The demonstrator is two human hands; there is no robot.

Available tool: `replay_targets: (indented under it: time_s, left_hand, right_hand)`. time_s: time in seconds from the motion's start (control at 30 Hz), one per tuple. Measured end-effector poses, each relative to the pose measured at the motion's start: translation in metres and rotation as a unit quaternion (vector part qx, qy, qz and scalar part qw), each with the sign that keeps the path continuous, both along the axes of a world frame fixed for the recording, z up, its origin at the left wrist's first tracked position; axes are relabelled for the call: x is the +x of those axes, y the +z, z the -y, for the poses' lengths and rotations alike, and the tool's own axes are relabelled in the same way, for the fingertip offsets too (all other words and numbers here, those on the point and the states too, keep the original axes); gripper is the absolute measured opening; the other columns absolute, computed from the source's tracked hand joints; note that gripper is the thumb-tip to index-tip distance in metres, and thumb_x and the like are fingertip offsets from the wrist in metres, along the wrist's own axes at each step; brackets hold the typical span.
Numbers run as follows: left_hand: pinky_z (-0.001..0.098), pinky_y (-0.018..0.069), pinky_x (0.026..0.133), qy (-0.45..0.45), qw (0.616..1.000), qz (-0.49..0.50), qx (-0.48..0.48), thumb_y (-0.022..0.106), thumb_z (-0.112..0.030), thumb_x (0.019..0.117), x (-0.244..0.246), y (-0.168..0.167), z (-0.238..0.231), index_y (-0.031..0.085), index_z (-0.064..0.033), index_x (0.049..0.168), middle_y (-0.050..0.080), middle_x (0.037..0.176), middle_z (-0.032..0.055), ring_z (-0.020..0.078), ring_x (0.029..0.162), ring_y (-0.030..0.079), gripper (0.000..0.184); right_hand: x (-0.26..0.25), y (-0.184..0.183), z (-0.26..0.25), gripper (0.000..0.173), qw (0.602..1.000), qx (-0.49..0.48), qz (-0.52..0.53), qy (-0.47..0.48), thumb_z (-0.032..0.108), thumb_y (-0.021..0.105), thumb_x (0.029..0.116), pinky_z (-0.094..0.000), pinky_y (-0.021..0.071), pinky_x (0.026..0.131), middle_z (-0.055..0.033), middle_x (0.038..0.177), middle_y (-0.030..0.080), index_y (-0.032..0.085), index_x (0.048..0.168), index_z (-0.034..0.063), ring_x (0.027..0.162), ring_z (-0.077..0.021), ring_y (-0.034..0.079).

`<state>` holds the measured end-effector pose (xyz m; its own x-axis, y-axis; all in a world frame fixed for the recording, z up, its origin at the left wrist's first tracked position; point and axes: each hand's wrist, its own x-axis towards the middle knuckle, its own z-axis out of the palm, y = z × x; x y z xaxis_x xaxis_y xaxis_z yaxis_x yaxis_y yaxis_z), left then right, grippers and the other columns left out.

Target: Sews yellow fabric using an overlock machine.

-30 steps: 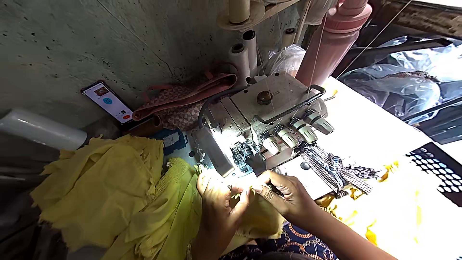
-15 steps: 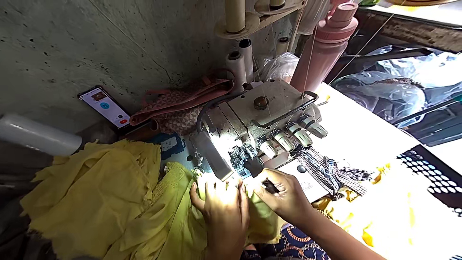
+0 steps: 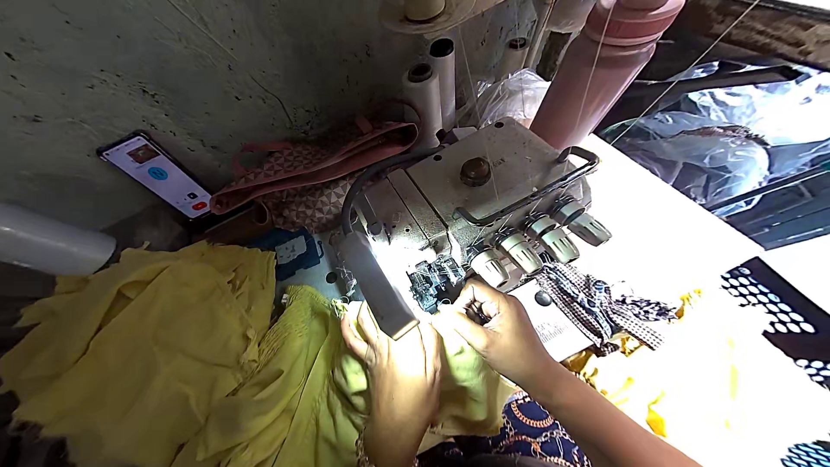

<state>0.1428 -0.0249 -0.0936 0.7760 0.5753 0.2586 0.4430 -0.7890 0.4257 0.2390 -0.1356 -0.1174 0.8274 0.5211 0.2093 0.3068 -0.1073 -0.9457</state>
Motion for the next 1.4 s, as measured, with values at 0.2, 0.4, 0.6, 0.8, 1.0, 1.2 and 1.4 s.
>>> replay_targets:
  time_s: [0.2, 0.4, 0.6, 0.8, 1.0, 1.2, 1.4]
  left_hand:
    - [0.0656, 0.018, 0.11, 0.005, 1.0, 0.022, -0.008, 0.042, -0.034, 0.0986, 0.004, -0.001, -0.003, 0.065, -0.0067, 0.101, 0.058, 0.124, 0.0224, 0.0451, 0.135, 0.041, 0.035]
    - [0.0665, 0.013, 0.112, 0.001, 1.0, 0.0, -0.007, 0.042, -0.031, 0.0996, 0.011, 0.004, -0.007, 0.068, 0.0024, 0.109, 0.058, 0.128, 0.0314, 0.0511, 0.139, 0.036, 0.043]
    - [0.0656, 0.0047, 0.116, -0.053, 0.994, 0.007, -0.094, 0.051, -0.036, 0.0924, -0.005, 0.007, -0.023, 0.064, -0.0071, 0.11, 0.052, 0.136, 0.0234, 0.0455, 0.146, 0.027, 0.036]
    - [0.0674, 0.0054, 0.117, -0.062, 0.997, 0.018, -0.052, 0.053, -0.041, 0.0921, -0.004, 0.001, -0.028, 0.069, -0.0086, 0.106, 0.057, 0.127, 0.0206, 0.0419, 0.142, 0.036, 0.038]
    - [0.0702, 0.0068, 0.115, -0.05, 0.998, 0.008, -0.038, 0.052, -0.041, 0.0902, -0.001, 0.001, -0.027, 0.068, -0.0088, 0.107, 0.056, 0.128, 0.022, 0.0439, 0.141, 0.037, 0.04]
    - [0.0699, 0.0031, 0.117, -0.047, 0.997, 0.008, -0.057, 0.052, -0.044, 0.091, -0.001, 0.0, -0.029, 0.066, -0.0075, 0.108, 0.054, 0.133, 0.0237, 0.0434, 0.143, 0.035, 0.042]
    - [0.0704, 0.0009, 0.116, -0.04, 0.997, 0.008, -0.068, 0.053, -0.046, 0.0903, 0.002, 0.0, -0.031, 0.066, -0.0051, 0.11, 0.052, 0.137, 0.0264, 0.0459, 0.146, 0.031, 0.047]
  right_hand:
    - [0.003, 0.002, 0.001, 0.02, 0.99, -0.095, 0.101, -0.033, 0.029, 0.059, 0.0921, -0.0195, 0.0339, 0.047, 0.0085, 0.058, 0.048, 0.064, 0.079, 0.0142, 0.05, 0.0002, 0.043]
    - [-0.001, 0.002, -0.006, 0.024, 0.965, -0.144, 0.197, -0.096, 0.025, 0.057, 0.0923, -0.0276, 0.0363, 0.044, 0.0011, 0.054, 0.051, 0.065, 0.076, 0.0109, 0.048, -0.0104, 0.051]
    - [-0.005, 0.004, 0.007, 0.017, 0.963, -0.084, 0.239, -0.086, 0.027, 0.062, 0.0917, -0.0243, 0.0433, 0.047, 0.0004, 0.069, 0.065, 0.068, 0.092, 0.011, 0.057, -0.0083, 0.059]
    - [-0.005, -0.007, 0.004, 0.02, 0.991, -0.026, 0.131, -0.024, 0.027, 0.065, 0.0885, -0.0166, 0.0399, 0.05, 0.0066, 0.071, 0.063, 0.074, 0.099, 0.0124, 0.057, 0.0023, 0.05]
    - [-0.002, -0.007, 0.002, 0.022, 0.996, -0.017, 0.079, -0.022, 0.028, 0.067, 0.0854, -0.0137, 0.0351, 0.049, 0.0117, 0.066, 0.056, 0.074, 0.1, 0.0127, 0.054, 0.0065, 0.043]
    - [0.001, -0.006, 0.002, 0.02, 0.998, -0.014, 0.059, -0.011, 0.029, 0.067, 0.085, -0.0121, 0.035, 0.049, 0.013, 0.066, 0.056, 0.073, 0.096, 0.0134, 0.054, 0.0083, 0.043]
    - [0.004, -0.006, 0.0, 0.017, 0.998, -0.013, 0.054, -0.01, 0.028, 0.067, 0.0857, -0.0122, 0.0339, 0.049, 0.0135, 0.063, 0.054, 0.073, 0.093, 0.0134, 0.053, 0.0086, 0.041]
